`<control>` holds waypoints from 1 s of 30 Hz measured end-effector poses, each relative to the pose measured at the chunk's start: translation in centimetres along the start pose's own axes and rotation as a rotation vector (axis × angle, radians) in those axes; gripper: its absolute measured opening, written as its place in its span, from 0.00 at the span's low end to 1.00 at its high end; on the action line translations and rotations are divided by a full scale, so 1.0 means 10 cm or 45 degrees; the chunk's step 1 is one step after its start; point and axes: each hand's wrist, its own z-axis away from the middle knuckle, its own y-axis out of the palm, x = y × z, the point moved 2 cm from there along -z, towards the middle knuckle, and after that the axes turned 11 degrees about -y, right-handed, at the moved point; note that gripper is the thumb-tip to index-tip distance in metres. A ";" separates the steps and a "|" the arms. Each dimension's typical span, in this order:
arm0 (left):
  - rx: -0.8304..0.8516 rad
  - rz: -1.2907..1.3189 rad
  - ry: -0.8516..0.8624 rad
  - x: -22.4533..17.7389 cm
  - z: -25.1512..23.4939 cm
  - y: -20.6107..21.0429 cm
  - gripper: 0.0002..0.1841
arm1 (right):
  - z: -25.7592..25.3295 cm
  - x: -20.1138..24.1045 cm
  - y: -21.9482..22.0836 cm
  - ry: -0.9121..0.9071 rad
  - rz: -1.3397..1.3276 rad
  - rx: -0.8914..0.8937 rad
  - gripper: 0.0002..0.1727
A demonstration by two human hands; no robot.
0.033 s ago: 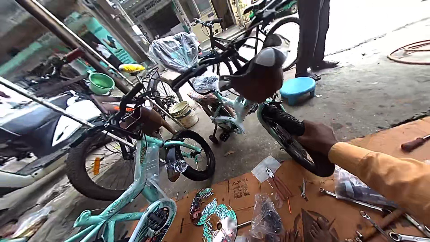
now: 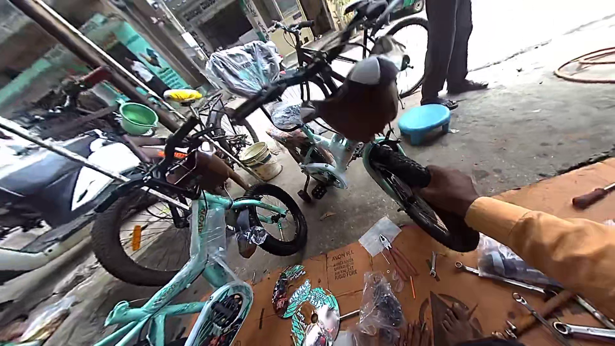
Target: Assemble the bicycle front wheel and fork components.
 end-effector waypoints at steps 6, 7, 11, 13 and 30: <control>0.507 -0.213 -0.202 -0.32 0.09 -0.49 0.27 | 0.34 0.29 0.03 0.278 -0.327 0.456 0.30; 0.668 -0.268 -0.304 -0.50 0.13 -0.75 0.28 | 0.53 0.32 0.14 0.291 -0.362 0.485 0.31; 0.133 0.022 -0.061 -0.01 -0.06 0.19 0.26 | 1.01 0.44 0.19 0.285 -0.528 0.617 0.40; 0.183 0.057 -0.077 0.15 -0.21 0.54 0.28 | 1.17 0.40 0.15 0.223 -0.593 0.673 0.42; -0.636 1.580 -0.115 -0.32 -0.95 -0.69 0.27 | 1.42 -0.01 0.05 0.208 -0.823 0.472 0.45</control>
